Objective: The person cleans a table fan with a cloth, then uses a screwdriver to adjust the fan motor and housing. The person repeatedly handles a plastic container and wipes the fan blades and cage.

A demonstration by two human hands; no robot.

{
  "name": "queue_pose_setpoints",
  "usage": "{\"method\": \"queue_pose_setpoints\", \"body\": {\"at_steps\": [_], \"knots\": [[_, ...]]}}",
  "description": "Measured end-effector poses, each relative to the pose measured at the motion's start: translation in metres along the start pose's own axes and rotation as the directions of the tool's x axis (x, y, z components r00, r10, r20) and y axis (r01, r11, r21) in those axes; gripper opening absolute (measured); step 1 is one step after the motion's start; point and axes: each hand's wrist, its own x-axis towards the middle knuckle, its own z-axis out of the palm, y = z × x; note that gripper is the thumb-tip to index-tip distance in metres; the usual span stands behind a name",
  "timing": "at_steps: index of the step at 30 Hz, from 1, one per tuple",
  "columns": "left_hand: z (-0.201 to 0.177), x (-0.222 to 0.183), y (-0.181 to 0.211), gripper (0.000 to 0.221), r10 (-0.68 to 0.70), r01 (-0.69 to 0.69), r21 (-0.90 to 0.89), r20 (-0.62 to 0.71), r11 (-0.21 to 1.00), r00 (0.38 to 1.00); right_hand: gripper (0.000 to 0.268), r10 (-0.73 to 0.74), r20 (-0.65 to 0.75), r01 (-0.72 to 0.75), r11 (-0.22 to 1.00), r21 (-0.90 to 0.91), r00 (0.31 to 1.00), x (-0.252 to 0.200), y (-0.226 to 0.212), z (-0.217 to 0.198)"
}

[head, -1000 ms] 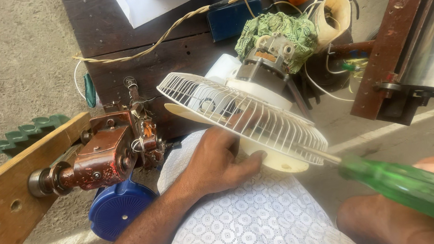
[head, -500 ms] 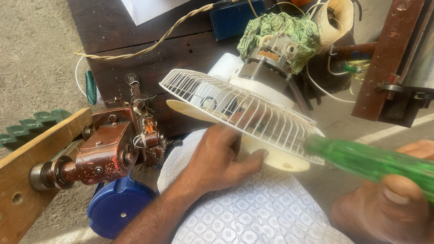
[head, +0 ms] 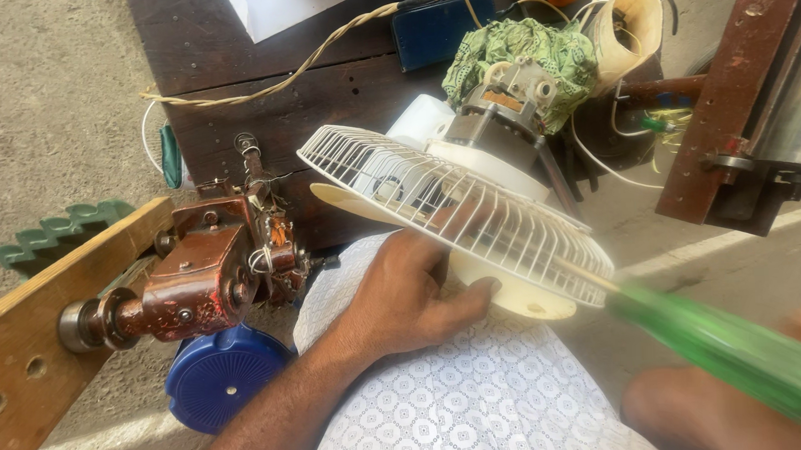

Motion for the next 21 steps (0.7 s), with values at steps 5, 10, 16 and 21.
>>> {"method": "queue_pose_setpoints", "body": {"at_steps": [5, 10, 16, 21], "knots": [[-0.001, -0.001, 0.004, 0.071, -0.026, 0.026, 0.007, 0.007, 1.000, 1.000, 0.043, -0.145, -0.114, 0.149, 0.988, 0.033, 0.983, -0.009, 0.001, 0.006], [-0.004, 0.003, 0.006, 0.073, -0.004, 0.005, -0.064, 0.025, 0.998, 1.000, 0.042, -0.152, -0.110, 0.153, 0.988, 0.000, 0.982, -0.036, 0.001, -0.008], [-0.007, 0.000, 0.003, 0.077, -0.081, 0.080, 0.024, 0.074, 0.997, 0.994, 0.041, 0.019, 0.250, 0.016, 0.990, -0.138, 0.968, -0.017, -0.018, -0.018], [-0.010, 0.002, 0.005, 0.076, 0.051, -0.050, -0.018, 0.033, 0.999, 0.998, 0.036, -0.002, 0.150, 0.045, 0.958, -0.284, 0.989, -0.017, -0.063, 0.025]]}}
